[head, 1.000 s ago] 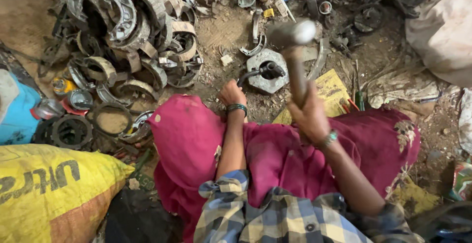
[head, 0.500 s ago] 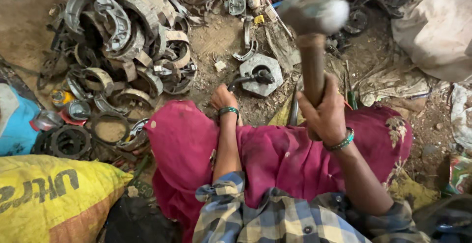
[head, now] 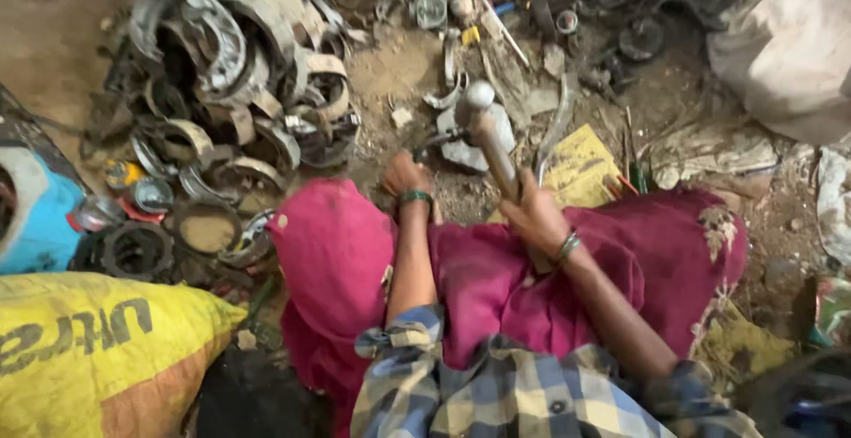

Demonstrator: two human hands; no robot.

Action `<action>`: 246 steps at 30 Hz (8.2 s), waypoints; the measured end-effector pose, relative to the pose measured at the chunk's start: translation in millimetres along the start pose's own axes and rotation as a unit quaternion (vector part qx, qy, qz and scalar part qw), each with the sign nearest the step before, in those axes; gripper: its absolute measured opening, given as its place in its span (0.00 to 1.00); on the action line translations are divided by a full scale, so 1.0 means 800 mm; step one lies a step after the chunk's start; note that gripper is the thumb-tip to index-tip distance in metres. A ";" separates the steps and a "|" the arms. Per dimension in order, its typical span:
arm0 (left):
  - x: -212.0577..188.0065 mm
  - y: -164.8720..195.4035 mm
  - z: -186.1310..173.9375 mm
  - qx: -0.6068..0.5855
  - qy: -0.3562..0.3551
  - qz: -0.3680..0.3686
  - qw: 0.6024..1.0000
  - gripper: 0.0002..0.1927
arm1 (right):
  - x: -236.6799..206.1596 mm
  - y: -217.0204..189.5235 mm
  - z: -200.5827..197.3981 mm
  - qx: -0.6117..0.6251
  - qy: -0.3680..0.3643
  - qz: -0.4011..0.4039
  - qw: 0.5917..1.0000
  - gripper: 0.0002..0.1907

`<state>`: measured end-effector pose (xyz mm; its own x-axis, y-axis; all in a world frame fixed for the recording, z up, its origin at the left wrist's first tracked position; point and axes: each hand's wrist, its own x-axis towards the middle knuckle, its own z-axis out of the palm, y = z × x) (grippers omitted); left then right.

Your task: The person sits on the ground in a scrap yard and hammers a small metal bracket against a heavy metal plate, using a hammer. They turn the part over, work it with a screwdriver, and reach into a pile of scrap brake parts to pick items.

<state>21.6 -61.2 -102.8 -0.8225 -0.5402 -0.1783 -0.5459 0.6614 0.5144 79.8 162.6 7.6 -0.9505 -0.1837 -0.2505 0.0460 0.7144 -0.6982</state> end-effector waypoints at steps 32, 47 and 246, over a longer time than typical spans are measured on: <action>-0.008 -0.003 0.003 0.016 0.097 0.025 0.995 0.09 | -0.041 -0.070 -0.098 0.217 0.207 -0.265 0.916 0.22; 0.003 0.002 0.003 0.003 0.034 -0.004 0.999 0.10 | -0.025 -0.059 -0.058 0.102 0.069 0.049 0.991 0.22; -0.120 0.041 -0.036 -0.773 -0.246 0.109 0.575 0.29 | 0.029 0.162 0.048 0.371 0.191 -0.008 0.909 0.20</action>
<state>87.4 -2.5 -44.7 -0.9976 -0.0682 0.0111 0.0598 -0.7719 0.6329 75.6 225.0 -114.9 -0.9836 0.1595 -0.0847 0.0916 0.0364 -0.9951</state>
